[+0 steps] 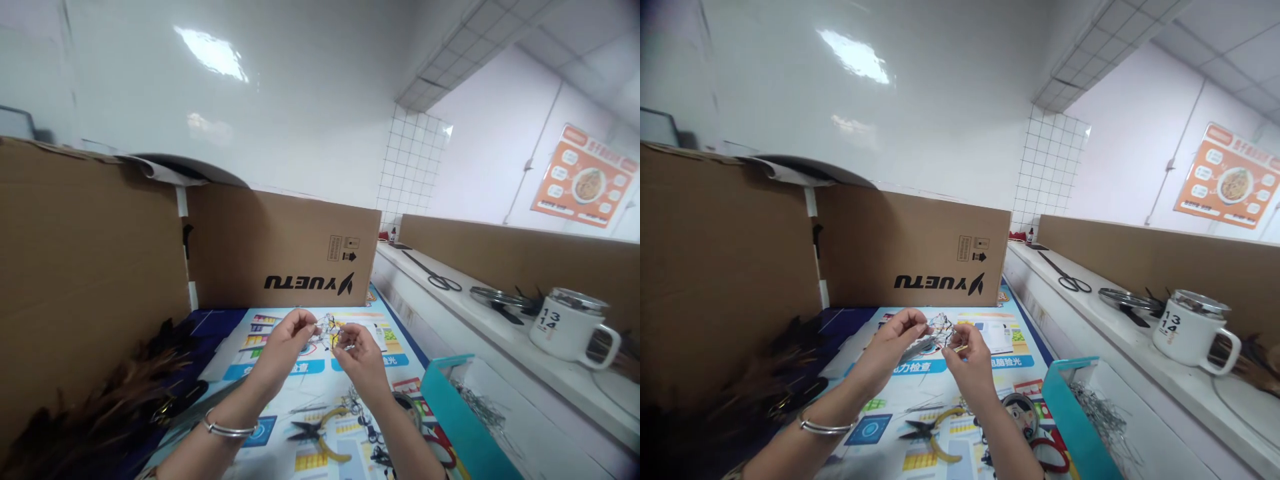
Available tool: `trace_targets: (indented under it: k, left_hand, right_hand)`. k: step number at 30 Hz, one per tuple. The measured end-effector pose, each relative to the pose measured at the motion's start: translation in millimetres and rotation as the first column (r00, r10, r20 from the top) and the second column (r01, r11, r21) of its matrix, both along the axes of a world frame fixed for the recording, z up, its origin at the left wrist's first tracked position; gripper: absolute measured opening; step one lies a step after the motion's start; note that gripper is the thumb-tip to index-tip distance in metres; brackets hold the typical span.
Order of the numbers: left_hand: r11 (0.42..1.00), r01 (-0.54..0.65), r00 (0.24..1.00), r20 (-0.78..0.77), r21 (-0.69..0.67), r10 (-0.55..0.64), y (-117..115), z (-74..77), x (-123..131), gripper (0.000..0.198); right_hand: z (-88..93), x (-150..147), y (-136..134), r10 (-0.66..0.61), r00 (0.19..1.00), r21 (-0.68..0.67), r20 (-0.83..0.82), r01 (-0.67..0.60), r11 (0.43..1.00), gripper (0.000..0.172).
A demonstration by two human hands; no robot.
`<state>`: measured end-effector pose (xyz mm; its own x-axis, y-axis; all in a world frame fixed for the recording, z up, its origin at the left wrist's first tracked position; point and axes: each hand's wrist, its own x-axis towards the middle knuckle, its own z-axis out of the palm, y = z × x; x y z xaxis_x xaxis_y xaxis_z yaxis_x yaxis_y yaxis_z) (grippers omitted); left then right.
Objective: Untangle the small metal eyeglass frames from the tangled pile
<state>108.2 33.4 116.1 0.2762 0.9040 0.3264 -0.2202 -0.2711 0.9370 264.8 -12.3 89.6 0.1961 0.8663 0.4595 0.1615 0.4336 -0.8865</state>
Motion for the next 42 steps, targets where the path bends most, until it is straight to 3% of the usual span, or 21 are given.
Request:
trace_targets:
  k: [4, 17, 27, 42]
  left_hand:
    - [1.0, -0.022, 0.999, 0.046, -0.009, 0.023, 7.7, -6.0, 3.4, 0.009]
    - [0.998, -0.055, 0.994, 0.095, 0.037, 0.051, 10.2, -15.9, -5.2, 0.009]
    - [0.98, -0.1, 0.995, 0.023, 0.173, 0.097, 2.3, -14.6, -3.7, 0.011]
    - [0.988, -0.098, 0.993, 0.084, 0.12, 0.088, -1.2, -21.0, 4.3, 0.01]
  right_hand:
    - [-0.2, 8.4, 1.7, 0.065, 0.997, 0.026, -0.051, -0.063, 0.998, 0.032]
    - [0.2, -7.1, -5.7, 0.004, 0.997, 0.032, 0.081, -0.007, 0.999, 0.031]
    - [1.7, -5.5, -13.2, 0.022, 1.0, 0.001, 0.015, -0.022, 1.0, 0.022]
    - [0.0, -10.4, -8.8, -0.123, 0.981, -0.024, 0.153, 0.128, 0.991, 0.02]
